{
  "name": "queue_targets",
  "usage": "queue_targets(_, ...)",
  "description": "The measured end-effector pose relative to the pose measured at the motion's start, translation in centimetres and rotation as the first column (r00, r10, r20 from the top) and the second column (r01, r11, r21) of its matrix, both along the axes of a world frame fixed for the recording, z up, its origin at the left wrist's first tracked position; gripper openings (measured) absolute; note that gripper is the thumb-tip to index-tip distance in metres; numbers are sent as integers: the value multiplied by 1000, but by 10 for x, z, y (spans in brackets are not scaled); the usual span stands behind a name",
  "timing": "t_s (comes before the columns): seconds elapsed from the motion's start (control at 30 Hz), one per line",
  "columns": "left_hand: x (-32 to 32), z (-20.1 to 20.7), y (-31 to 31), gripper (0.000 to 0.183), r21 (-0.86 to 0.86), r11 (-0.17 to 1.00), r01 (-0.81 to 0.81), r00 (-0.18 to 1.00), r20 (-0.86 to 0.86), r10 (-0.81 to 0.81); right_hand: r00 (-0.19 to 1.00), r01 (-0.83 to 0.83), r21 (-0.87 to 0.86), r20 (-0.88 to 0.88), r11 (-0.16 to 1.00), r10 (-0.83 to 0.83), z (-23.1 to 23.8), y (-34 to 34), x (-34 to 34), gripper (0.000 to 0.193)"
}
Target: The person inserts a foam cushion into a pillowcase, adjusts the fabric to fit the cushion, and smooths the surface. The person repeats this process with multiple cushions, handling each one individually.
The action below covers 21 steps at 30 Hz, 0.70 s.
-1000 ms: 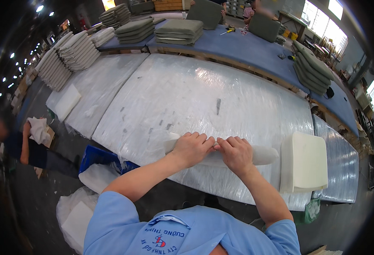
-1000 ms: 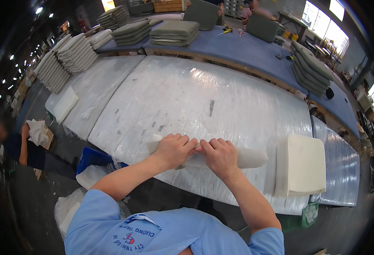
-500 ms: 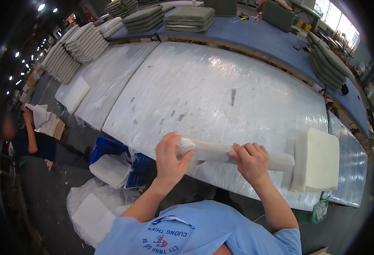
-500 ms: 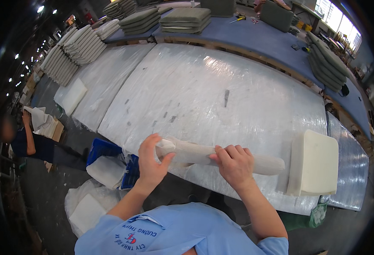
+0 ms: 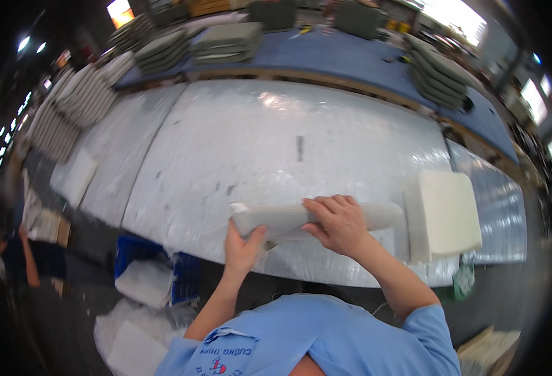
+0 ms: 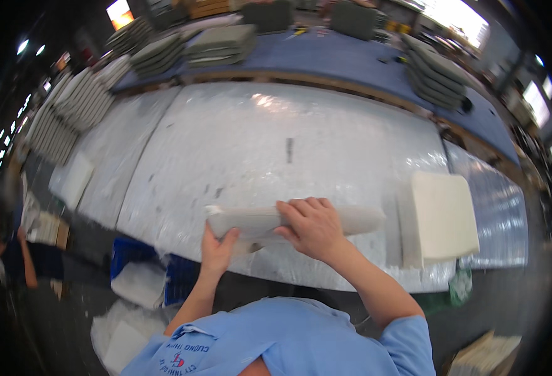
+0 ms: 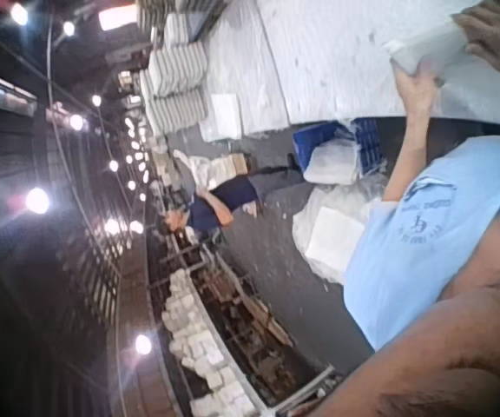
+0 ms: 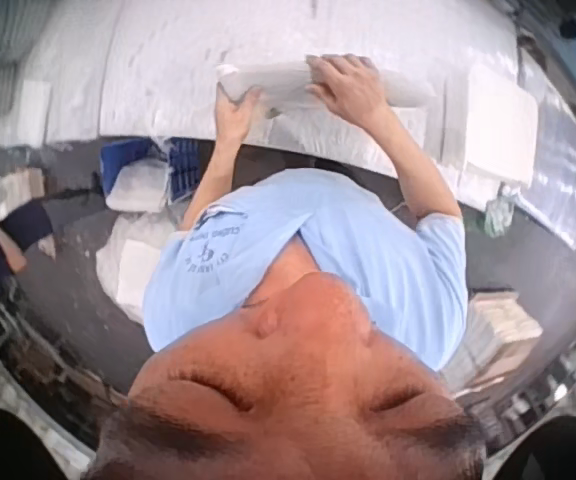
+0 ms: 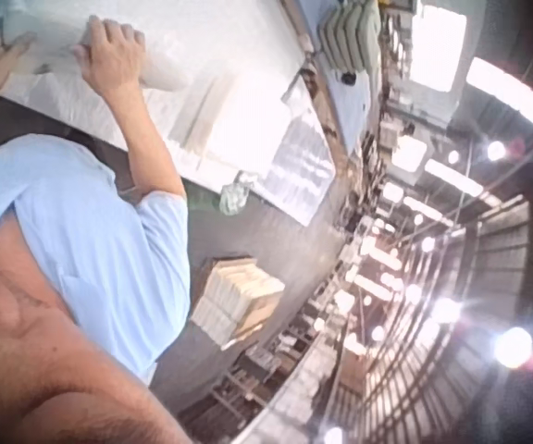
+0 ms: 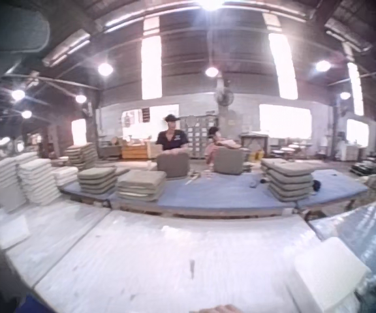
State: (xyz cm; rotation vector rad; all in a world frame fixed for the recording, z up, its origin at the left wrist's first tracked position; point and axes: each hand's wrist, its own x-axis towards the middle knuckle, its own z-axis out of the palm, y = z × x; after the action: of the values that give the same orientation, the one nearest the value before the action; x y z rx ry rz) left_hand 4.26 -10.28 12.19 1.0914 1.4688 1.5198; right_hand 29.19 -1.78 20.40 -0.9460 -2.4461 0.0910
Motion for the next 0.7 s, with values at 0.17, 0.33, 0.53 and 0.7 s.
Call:
queue_targets(0.17, -6, 15, -1, 71, 70, 982, -173, 921, -343, 186, 985, 68, -92, 166, 993, -52, 14, 12, 77, 73)
queue_targets(0.33, 5, 74, 11, 80, 278, 960, -24, 560, -792, 243, 947, 147, -563, -159, 814, -281, -6, 19, 177, 77)
queue_targets(0.53, 98, 112, 65, 67, -64, 793, 606, 254, -929, -270, 623, -176, -663, -647, 727, -439, -77, 16, 174, 76)
queue_targets(0.7, 184, 110, 103, 66, -118, 636, 763, 134, -933, -335, 433, -323, -573, -797, 753, -421, -91, 15, 169, 64)
